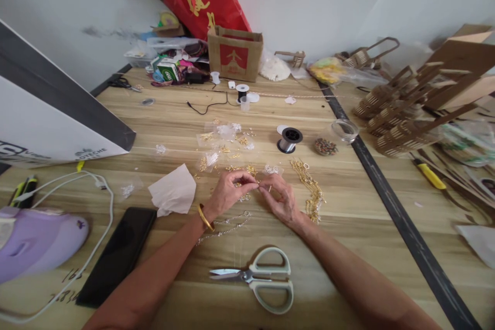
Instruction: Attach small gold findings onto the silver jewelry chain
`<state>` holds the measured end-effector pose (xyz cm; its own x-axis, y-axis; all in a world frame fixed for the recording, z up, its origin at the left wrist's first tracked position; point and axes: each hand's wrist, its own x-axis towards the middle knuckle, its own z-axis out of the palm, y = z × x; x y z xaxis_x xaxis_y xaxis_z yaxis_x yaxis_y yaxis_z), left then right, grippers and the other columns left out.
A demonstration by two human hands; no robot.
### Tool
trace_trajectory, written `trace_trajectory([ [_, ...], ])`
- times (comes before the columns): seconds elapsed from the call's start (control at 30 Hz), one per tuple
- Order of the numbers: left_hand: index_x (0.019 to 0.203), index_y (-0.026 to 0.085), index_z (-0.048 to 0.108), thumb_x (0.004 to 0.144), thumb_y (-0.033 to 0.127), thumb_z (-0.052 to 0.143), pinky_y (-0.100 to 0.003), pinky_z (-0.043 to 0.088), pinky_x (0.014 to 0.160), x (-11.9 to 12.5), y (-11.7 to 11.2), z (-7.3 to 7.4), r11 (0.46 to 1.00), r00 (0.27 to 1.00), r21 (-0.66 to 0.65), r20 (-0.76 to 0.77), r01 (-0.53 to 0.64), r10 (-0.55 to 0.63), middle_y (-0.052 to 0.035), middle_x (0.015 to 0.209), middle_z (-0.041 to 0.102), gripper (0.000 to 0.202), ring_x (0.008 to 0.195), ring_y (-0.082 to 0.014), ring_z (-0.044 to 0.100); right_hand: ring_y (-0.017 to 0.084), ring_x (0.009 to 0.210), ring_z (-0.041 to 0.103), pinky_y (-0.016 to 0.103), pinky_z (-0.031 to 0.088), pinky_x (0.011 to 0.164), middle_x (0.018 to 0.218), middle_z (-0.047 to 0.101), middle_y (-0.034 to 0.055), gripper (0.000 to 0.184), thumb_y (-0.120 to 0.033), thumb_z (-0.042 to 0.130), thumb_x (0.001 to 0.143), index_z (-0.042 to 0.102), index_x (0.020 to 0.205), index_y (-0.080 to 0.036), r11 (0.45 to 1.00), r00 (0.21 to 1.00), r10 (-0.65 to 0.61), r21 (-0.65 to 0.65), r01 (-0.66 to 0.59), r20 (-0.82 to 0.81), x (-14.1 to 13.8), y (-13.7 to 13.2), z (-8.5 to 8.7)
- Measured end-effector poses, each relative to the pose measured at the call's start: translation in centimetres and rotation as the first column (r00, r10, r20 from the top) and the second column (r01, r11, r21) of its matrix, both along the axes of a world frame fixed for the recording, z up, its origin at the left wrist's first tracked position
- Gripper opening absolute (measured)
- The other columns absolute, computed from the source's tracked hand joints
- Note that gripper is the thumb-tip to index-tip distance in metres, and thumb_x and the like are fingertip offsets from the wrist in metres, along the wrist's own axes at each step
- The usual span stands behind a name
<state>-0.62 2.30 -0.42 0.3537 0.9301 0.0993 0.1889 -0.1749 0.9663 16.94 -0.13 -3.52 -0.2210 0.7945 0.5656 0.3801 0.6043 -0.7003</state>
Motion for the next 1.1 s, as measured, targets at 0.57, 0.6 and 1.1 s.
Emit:
trace_trajectory([
  [0.57, 0.076, 0.014, 0.057, 0.080, 0.030, 0.065, -0.028, 0.050, 0.072, -0.6, 0.1, 0.1, 0.946, 0.958, -0.277, 0.271, 0.168, -0.090, -0.0059, 0.080, 0.071, 0.018, 0.072, -0.0136, 0.063, 0.016, 0.074, 0.058, 0.029, 0.047, 0.071, 0.075, 0.062, 0.0010, 0.024, -0.039, 0.049, 0.091, 0.061, 0.083, -0.020, 0.919, 0.904, -0.288, -0.356, 0.169, -0.315, 0.9, 0.7, 0.1],
  [0.6, 0.076, 0.014, 0.057, 0.079, 0.030, 0.065, -0.027, 0.050, 0.070, -0.6, 0.1, 0.1, 0.947, 0.962, -0.279, 0.257, 0.163, -0.090, -0.0050, 0.077, 0.070, 0.018, 0.070, -0.0134, 0.063, 0.016, 0.073, 0.058, 0.029, 0.046, 0.071, 0.075, 0.061, 0.0009, 0.025, -0.039, 0.048, 0.091, 0.061, 0.081, -0.020, 0.918, 0.893, -0.303, -0.354, 0.180, -0.332, 1.0, 0.8, 0.1],
  [1.1, 0.072, 0.015, 0.059, 0.076, 0.033, 0.066, -0.023, 0.045, 0.059, -0.3, 0.4, 0.1, 0.977, 1.000, -0.215, -0.016, 0.013, -0.016, -0.0008, 0.064, 0.065, 0.019, 0.060, -0.0116, 0.058, 0.017, 0.071, 0.058, 0.031, 0.048, 0.074, 0.072, 0.060, 0.0017, 0.030, -0.041, 0.042, 0.094, 0.061, 0.080, -0.022, 0.888, 0.815, -0.382, -0.418, 0.193, -0.435, 1.5, 1.7, -0.6],
])
